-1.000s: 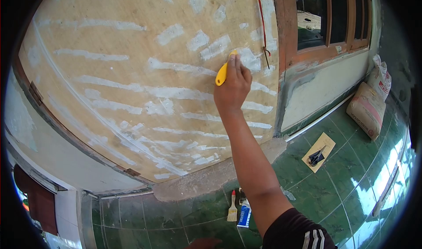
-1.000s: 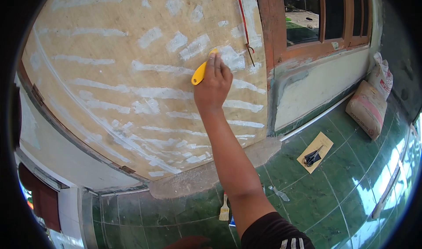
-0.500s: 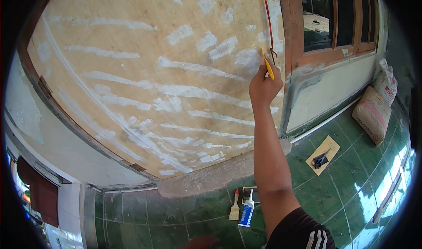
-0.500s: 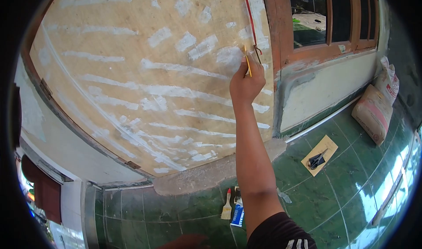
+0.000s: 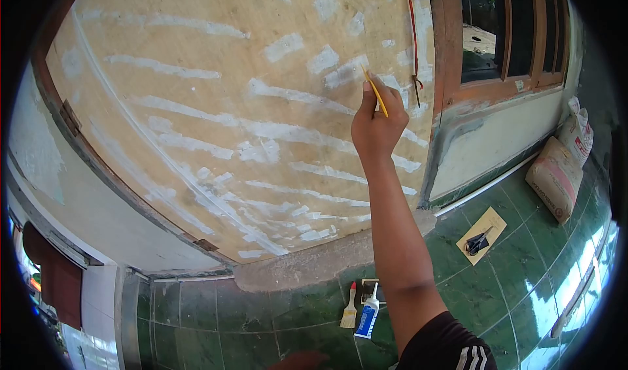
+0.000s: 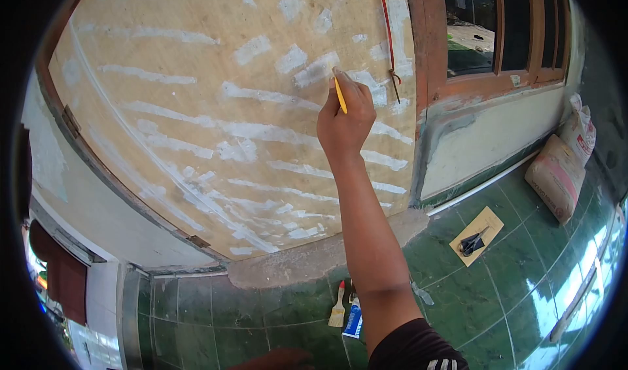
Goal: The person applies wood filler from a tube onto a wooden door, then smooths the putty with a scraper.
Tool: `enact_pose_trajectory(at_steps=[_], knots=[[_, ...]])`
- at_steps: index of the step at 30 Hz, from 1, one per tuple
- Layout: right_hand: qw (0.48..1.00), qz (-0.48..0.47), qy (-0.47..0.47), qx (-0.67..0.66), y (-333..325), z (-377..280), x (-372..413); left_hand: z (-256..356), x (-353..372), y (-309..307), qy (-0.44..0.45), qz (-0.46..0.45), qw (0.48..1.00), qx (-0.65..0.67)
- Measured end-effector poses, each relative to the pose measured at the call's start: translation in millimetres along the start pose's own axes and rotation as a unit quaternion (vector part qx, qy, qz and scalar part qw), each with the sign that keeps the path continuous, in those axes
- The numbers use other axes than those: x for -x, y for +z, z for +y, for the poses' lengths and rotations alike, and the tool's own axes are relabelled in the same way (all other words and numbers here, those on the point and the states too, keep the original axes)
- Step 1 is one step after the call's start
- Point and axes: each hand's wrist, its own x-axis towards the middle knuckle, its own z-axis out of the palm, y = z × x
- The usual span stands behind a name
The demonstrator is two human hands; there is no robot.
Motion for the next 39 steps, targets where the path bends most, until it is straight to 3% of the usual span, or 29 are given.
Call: enact_pose_trajectory(at_steps=[8, 11, 14, 17, 18, 19, 20, 22, 25, 26, 30, 35, 38, 39], knots=[[0.983, 0.021, -0.115, 0.145, 42, 9, 25, -5, 0, -8, 0.001, -0.031, 0.999, -0.018], [0.984, -0.002, -0.109, 0.144, 56, -11, 50, -14, -5, 4, 0.010, -0.018, 1.000, -0.011], [0.984, -0.099, -0.129, 0.073, 52, -36, 77, -9, -9, -7, 0.008, -0.063, 0.998, -0.004], [0.981, -0.180, 0.056, -0.042, 20, -45, 49, -12, -10, 1, 0.033, -0.056, 0.998, -0.003], [0.995, -0.071, 0.036, -0.059, 19, -33, 37, -5, -4, -4, 0.029, -0.050, 0.998, -0.006], [0.998, 0.017, -0.055, -0.025, 11, -25, 13, 9, 8, -14, 0.023, -0.044, 0.999, -0.006], [0.997, 0.053, -0.055, 0.003, 4, -16, -4, 16, 14, -22, 0.017, -0.038, 0.999, -0.007], [0.996, 0.049, 0.007, 0.073, -3, 5, -26, 14, 14, -21, 0.015, -0.043, 0.999, -0.005], [0.998, 0.052, -0.010, 0.026, 12, 22, -25, 20, 18, -35, -0.009, -0.068, 0.998, -0.006], [0.992, 0.054, -0.074, 0.085, 14, 25, -20, 22, 18, -38, -0.019, -0.076, 0.997, -0.007], [0.991, 0.038, -0.080, 0.102, 31, 9, 4, 10, 7, -22, -0.010, -0.062, 0.998, 0.003], [0.993, -0.055, -0.099, 0.021, 42, -22, 49, 11, -2, -22, -0.009, -0.076, 0.997, 0.001], [0.965, -0.245, 0.065, -0.073, 23, -37, 53, 24, 2, -28, -0.020, -0.099, 0.995, -0.020], [0.978, -0.192, 0.049, -0.071, 20, -32, 54, 26, 6, -30, -0.017, -0.097, 0.995, -0.017]])
